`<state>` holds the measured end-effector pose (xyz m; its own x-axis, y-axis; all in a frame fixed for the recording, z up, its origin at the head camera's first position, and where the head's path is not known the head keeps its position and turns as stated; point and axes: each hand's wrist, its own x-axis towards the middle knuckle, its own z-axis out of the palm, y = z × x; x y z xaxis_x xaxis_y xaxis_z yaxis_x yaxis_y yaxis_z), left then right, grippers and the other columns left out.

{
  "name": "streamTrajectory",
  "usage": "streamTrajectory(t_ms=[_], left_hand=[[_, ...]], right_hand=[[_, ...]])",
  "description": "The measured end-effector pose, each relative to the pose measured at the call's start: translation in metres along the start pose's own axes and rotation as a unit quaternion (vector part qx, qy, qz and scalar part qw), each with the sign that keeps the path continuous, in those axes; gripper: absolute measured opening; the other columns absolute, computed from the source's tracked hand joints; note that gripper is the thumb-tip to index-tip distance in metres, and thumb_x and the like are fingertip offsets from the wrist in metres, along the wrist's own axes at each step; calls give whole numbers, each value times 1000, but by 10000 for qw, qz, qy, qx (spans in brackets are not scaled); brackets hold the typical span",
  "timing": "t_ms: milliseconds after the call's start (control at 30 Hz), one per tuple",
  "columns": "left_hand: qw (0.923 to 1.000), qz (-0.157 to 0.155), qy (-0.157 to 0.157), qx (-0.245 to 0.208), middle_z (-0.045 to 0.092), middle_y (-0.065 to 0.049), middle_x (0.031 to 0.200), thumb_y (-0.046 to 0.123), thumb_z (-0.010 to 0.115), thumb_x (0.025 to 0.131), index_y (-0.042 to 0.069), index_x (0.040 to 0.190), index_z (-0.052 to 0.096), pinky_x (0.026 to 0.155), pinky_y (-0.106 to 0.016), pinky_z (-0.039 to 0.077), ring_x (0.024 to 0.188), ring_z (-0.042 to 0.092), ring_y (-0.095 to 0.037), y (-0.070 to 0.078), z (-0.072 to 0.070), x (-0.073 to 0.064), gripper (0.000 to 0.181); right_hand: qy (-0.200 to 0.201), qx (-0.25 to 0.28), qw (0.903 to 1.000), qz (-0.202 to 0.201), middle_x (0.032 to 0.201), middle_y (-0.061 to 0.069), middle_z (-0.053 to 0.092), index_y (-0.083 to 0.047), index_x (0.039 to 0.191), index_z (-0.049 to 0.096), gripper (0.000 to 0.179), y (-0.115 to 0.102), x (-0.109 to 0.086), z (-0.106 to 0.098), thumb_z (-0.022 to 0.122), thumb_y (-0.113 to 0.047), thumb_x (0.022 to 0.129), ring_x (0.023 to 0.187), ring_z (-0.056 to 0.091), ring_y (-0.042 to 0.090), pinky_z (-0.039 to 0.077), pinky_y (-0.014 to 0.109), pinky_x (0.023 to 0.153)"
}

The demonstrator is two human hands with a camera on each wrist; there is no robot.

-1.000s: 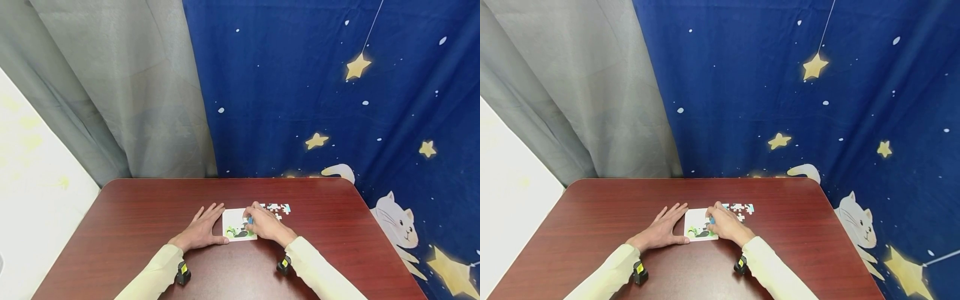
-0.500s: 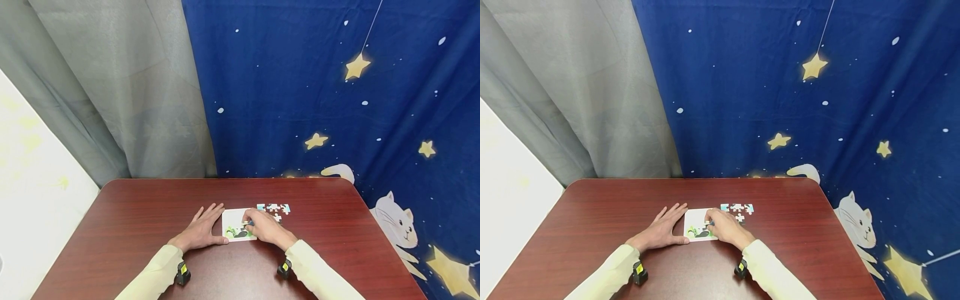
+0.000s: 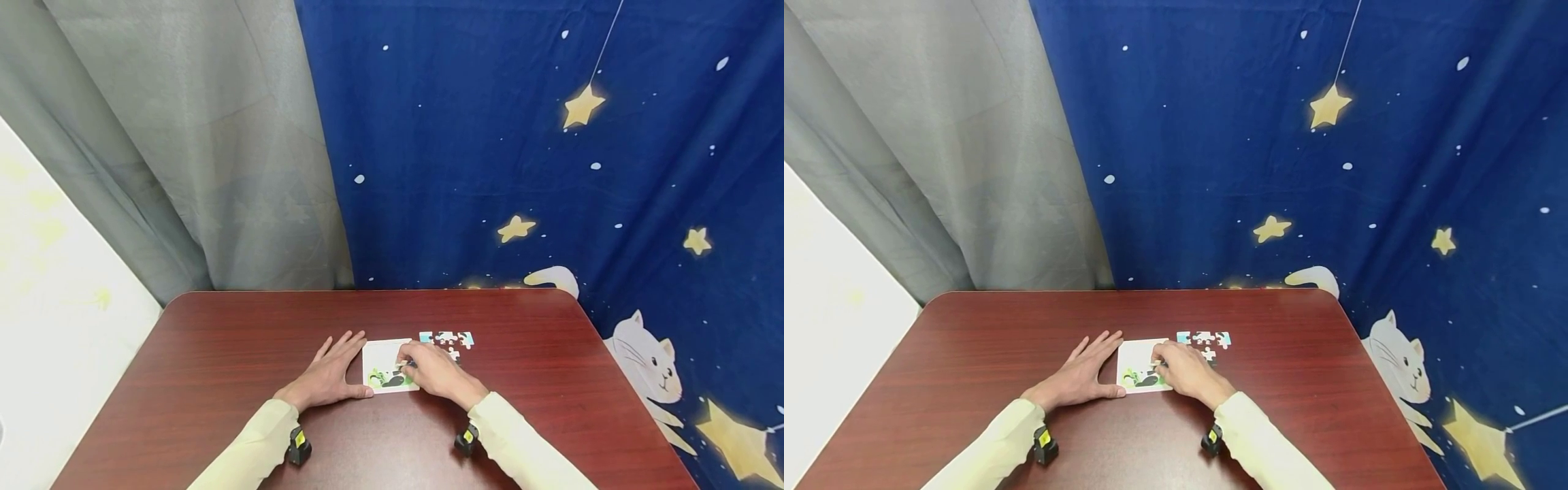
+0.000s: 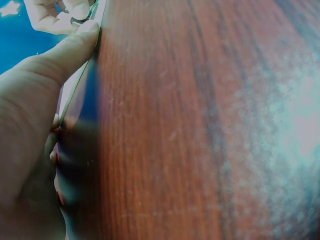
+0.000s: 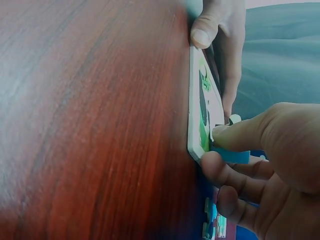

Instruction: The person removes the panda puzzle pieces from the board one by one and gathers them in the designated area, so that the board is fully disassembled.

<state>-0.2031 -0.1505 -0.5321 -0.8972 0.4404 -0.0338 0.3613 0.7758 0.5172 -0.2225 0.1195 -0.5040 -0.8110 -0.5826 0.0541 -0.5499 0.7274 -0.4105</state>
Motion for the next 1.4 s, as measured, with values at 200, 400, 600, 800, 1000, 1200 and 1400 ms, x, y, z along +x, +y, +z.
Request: streamTrajectory(t_ms=[200, 400, 600, 800, 1000, 1200, 1400], left_hand=[[9999, 83, 90, -40, 32, -12, 176, 65, 81, 84, 4, 165, 38, 133, -67, 11, 166, 23, -39, -1, 1, 0, 111], [10000, 11, 23, -3, 30, -10, 177, 67, 80, 84, 6, 166, 36, 134, -66, 10, 167, 21, -36, 1, 0, 0, 111], [9999, -53, -76, 55, 29, -9, 178, 69, 78, 85, 7, 167, 35, 134, -65, 9, 168, 19, -34, 1, -1, 1, 112], [10000, -21, -77, 51, 29, -9, 178, 69, 78, 85, 7, 167, 35, 134, -66, 9, 168, 19, -34, 0, 0, 1, 111], [10000, -16, -77, 53, 28, -8, 178, 66, 79, 86, 7, 167, 34, 135, -65, 9, 168, 19, -34, 1, -1, 1, 110], [9999, -20, -51, 92, 29, -8, 178, 65, 80, 86, 7, 167, 35, 135, -65, 9, 168, 19, -35, 2, -2, 0, 110], [10000, 58, 7, 32, 30, -12, 177, 64, 80, 86, 4, 166, 36, 133, -67, 11, 167, 21, -38, 3, -2, -1, 109]], right_hand=[[35, 51, 10000, 38, 96, -9, 74, -18, 103, 74, 3, 1, -2, -4, 72, -18, 100, 85, 62, 7, 54, 32, 75], [91, 142, 9999, 13, 91, -10, 73, -18, 102, 75, 5, 3, -4, -5, 71, -15, 100, 80, 60, 7, 51, 29, 70], [103, 205, 9997, -7, 89, -9, 73, -17, 103, 75, 6, 4, -4, -7, 71, -12, 100, 77, 58, 6, 51, 28, 69], [-1, 212, 9997, -118, 85, -9, 70, -14, 102, 73, 6, 2, -3, -10, 70, -10, 101, 73, 55, 6, 48, 25, 66], [-64, 138, 9998, -146, 85, -9, 68, -14, 103, 71, 4, 2, -5, -15, 68, -12, 102, 72, 54, 7, 48, 25, 67], [-31, 298, 9994, -192, 93, -4, 75, -13, 105, 72, 6, 5, -7, -15, 68, -9, 102, 78, 57, 8, 53, 27, 74], [-183, 296, 9994, -3, 104, -2, 79, -14, 111, 74, 10, 10, -13, -16, 67, -11, 103, 90, 68, 10, 59, 34, 83]])
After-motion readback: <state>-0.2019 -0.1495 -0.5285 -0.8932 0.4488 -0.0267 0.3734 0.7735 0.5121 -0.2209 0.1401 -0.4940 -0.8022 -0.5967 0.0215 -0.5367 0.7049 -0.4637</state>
